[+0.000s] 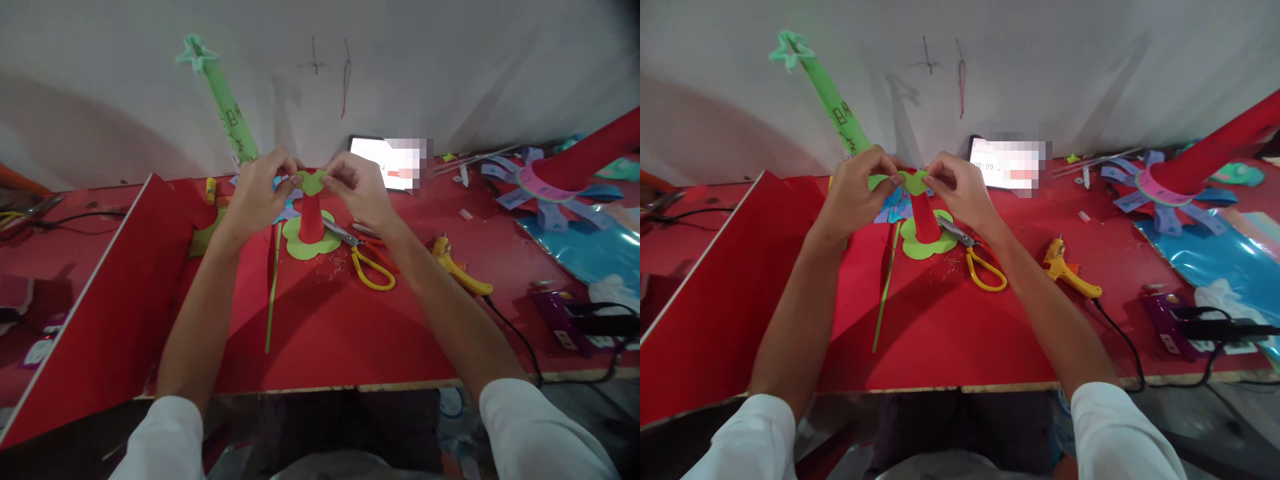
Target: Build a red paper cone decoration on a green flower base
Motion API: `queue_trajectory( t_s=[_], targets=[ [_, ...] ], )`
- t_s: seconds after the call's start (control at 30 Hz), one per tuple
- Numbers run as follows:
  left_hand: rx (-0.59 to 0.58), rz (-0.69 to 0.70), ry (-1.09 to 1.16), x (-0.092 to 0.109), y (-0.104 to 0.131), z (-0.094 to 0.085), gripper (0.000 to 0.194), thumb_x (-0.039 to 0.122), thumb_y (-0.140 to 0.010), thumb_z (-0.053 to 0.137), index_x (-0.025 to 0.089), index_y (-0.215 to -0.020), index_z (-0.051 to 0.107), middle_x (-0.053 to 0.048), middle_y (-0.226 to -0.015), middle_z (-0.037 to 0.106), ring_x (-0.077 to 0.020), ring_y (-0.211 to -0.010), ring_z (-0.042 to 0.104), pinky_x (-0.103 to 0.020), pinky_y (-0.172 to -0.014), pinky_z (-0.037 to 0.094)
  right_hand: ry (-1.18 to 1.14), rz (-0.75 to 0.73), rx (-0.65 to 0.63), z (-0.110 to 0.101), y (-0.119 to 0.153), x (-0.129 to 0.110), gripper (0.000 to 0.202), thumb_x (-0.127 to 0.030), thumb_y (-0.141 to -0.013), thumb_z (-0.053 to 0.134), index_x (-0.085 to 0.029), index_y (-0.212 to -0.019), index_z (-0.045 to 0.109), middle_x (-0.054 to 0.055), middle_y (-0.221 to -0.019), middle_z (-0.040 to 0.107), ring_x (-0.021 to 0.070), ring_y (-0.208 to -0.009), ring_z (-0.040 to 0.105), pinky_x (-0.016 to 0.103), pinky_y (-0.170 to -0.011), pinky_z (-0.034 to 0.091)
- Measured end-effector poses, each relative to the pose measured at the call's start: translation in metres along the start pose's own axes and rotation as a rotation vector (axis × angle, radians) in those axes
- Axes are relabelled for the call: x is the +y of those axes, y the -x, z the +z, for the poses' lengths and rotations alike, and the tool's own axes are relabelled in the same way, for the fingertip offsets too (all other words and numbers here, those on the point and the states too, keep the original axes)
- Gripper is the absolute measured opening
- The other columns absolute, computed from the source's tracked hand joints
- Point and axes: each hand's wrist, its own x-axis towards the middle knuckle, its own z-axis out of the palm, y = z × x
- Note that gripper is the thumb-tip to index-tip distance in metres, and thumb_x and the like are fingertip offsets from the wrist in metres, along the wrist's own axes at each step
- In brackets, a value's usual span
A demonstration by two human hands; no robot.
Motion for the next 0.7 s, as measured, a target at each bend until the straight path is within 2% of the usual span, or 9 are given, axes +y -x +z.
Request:
queue_trajectory(
  t_s=[0.1,0.3,0.7],
  targets=[
    [0.015,0.005,-0.007,-0.0016,0.0,0.0021,0.013,0.027,-0.099,0.065,0.024,-0.089,0.057,0.0,-0.099,0.076,-0.0203,-0.103,0.073,-0.04,-0.089,0.056,-0.013,-0.002,0.004,-0.0005,-0.0003,0.0023,0.035,-0.053,-0.089,0.075,-0.024,-0.082,0.058,-0.001,-0.082,0.066,0.0161,-0.079,0.065,0.032,-0.075,0.056],
    [0.009,0.028,0.002,-0.0037,0.0,0.0047,0.021,0.041,-0.103,0.06,0.024,-0.091,0.057,-0.001,-0.1,0.075,-0.0187,-0.1,0.071,-0.04,-0.088,0.056,-0.056,-0.014,0.0,-0.0005,-0.0011,0.006,0.035,-0.053,-0.09,0.075,-0.024,-0.082,0.057,-0.001,-0.082,0.066,0.0153,-0.076,0.064,0.033,-0.073,0.054],
    [0.034,0.031,0.008,-0.0047,-0.0009,0.0059,0.022,0.043,-0.101,0.063,0.026,-0.088,0.057,-0.001,-0.095,0.074,-0.0203,-0.093,0.07,-0.042,-0.084,0.054,-0.01,0.04,0.0,-0.0004,-0.0006,0.0036,0.04,-0.063,-0.086,0.073,-0.027,-0.082,0.056,0.0,-0.082,0.064,0.019,-0.079,0.064,0.037,-0.076,0.058]
  ],
)
